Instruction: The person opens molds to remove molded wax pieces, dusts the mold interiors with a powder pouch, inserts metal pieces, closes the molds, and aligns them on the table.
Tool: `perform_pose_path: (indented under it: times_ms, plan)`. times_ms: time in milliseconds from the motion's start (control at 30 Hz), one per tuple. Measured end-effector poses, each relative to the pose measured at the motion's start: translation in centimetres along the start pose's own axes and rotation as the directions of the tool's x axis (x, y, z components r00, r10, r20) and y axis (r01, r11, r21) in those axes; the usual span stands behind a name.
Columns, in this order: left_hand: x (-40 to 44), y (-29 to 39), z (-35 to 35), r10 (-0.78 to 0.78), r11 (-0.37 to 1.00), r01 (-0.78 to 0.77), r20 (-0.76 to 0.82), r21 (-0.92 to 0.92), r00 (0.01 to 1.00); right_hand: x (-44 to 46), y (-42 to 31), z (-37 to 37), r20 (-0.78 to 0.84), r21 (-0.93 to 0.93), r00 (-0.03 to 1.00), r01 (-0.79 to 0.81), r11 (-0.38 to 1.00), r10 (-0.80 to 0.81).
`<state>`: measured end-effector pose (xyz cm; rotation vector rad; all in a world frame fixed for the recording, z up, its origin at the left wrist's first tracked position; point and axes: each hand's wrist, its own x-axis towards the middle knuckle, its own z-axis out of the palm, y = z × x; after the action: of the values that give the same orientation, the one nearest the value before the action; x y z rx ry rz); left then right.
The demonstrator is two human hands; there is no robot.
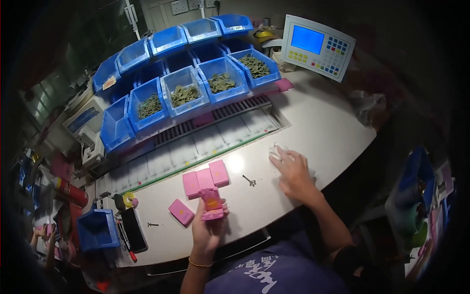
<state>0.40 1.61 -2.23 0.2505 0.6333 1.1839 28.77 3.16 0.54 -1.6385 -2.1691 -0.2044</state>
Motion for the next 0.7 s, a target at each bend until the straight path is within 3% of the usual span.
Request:
perform_pose_path:
  times_ms: [33, 67, 100, 133, 200, 233, 267, 300, 333, 400, 633, 700]
  plan:
    - [0.0, -0.4, 0.2, -0.025, 1.0, 0.026, 0.02, -0.013, 0.999, 0.0, -0.9, 0.4, 0.0, 0.0, 1.0, 0.004, 1.0, -0.004]
    - [0.0, -0.9, 0.3, -0.058, 0.998, 0.059, 0.041, -0.026, 0.997, -0.1, -2.5, 0.9, 0.025, 0.36, 0.995, 0.086, 0.929, -0.101]
    - [0.1, -1.4, 0.0, -0.037, 0.999, 0.034, 0.068, 0.035, 0.997, -0.2, -4.2, 1.3, 0.014, 0.672, 0.981, 0.135, 0.728, -0.195]
    - [-0.1, -1.9, 0.1, -0.045, 0.998, 0.043, 0.068, 0.036, 0.997, -0.1, -6.0, 1.3, 0.031, 0.685, 0.974, 0.144, 0.715, -0.225]
    - [-0.7, -2.8, 0.6, -0.011, 0.984, 0.0, 0.062, 0.178, 0.998, 0.2, -8.2, 1.9, 0.111, 0.835, 0.986, -0.026, 0.55, -0.122]
    - [-1.0, -2.9, 0.9, -0.021, 0.992, 0.003, 0.151, 0.124, 0.988, 0.3, -8.4, 1.7, 0.109, 0.836, 0.987, -0.027, 0.548, -0.117]
    - [-1.2, -2.8, 1.0, -0.023, 0.992, 0.004, 0.15, 0.129, 0.988, 0.5, -8.5, 1.6, 0.226, 0.879, 0.972, -0.178, 0.442, -0.059]
    - [-1.4, -2.7, 1.1, 0.04, 0.907, -0.119, 0.199, 0.403, 0.979, 0.6, -8.6, 1.6, 0.347, 0.89, 0.938, -0.323, 0.322, -0.018]
    - [-1.5, -2.7, 1.0, 0.085, 0.736, -0.237, 0.261, 0.634, 0.962, 0.5, -8.5, 1.7, 0.35, 0.89, 0.937, -0.326, 0.319, -0.018]
    - [-1.5, -2.0, 0.7, 0.139, 0.705, -0.279, 0.259, 0.652, 0.956, 0.1, -8.2, 1.7, 0.239, 0.914, 0.968, -0.197, 0.354, -0.08]
    - [-1.1, -2.8, -0.3, 0.339, 0.467, -0.526, 0.406, 0.711, 0.849, -0.7, -7.9, 1.9, 0.121, 0.92, 0.99, -0.084, 0.383, -0.074]
    - [-1.1, -2.9, -0.2, 0.422, 0.229, -0.593, 0.47, 0.772, 0.775, -1.0, -8.3, 1.8, 0.125, 0.92, 0.991, -0.101, 0.379, -0.039]
